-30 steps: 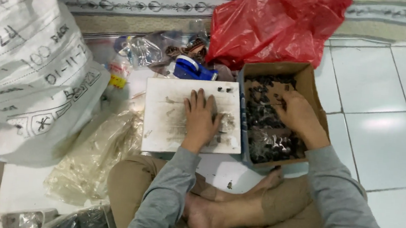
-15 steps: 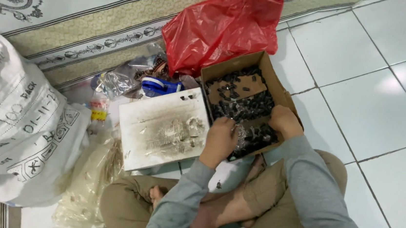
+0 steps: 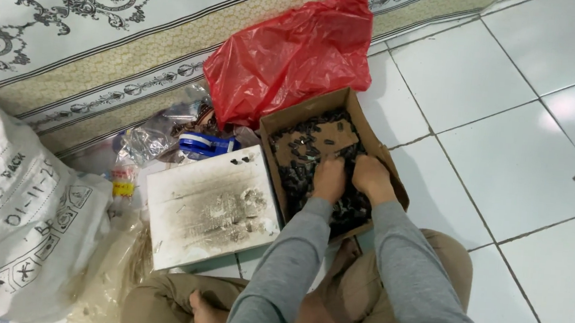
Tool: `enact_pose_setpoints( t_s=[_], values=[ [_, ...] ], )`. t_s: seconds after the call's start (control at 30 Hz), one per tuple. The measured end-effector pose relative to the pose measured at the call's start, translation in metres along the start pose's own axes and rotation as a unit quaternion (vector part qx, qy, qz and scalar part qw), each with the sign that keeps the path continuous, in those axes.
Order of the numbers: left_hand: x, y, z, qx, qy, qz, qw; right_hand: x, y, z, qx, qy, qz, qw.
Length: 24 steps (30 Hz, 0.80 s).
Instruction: The person takes small dark components from a cardboard box and places them onto a white board containing several small bolts, and into small plastic containers.
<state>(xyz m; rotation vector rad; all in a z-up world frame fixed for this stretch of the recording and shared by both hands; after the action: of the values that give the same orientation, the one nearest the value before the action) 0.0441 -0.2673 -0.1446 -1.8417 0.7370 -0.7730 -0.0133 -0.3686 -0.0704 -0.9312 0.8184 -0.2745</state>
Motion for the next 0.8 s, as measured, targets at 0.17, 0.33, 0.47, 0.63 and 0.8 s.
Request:
enact_pose_setpoints(
  t_s=[0.17, 0.33, 0.47, 0.63, 0.8],
  values=[
    [-0.004, 0.001, 0.005, 0.015, 0.036, -0.056, 0.998, 0.015, 0.007, -0.005, 0.016, 0.011, 0.006, 1.0],
    [-0.008, 0.009, 0.008, -0.048, 0.028, -0.078, 0.995, 0.032, 0.018, -0.01, 0.067, 0.027, 0.018, 0.997],
    [-0.006, 0.003, 0.006, -0.089, -0.003, -0.026, 0.996, 0.063, 0.036, -0.019, 0.122, 0.03, 0.022, 0.992],
    [-0.018, -0.021, 0.001, -0.248, -0.111, 0.028, 0.962, 0.057, 0.038, -0.017, 0.175, 0.04, 0.048, 0.983],
    [-0.023, -0.015, 0.011, -0.199, -0.07, 0.028, 0.977, 0.063, 0.048, -0.021, 0.155, 0.008, 0.082, 0.984]
  ],
)
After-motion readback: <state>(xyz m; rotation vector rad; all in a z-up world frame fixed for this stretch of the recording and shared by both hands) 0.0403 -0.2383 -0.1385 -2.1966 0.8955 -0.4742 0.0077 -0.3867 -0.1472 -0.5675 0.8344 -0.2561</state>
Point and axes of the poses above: each hand's wrist, its own x-axis towards the middle knuckle, its own y-axis out of the palm, z = x × y, the point moved 1 cm from there along x, towards the middle knuckle, and after that the axes turned 11 degrees about y, right-handed, at the moved point
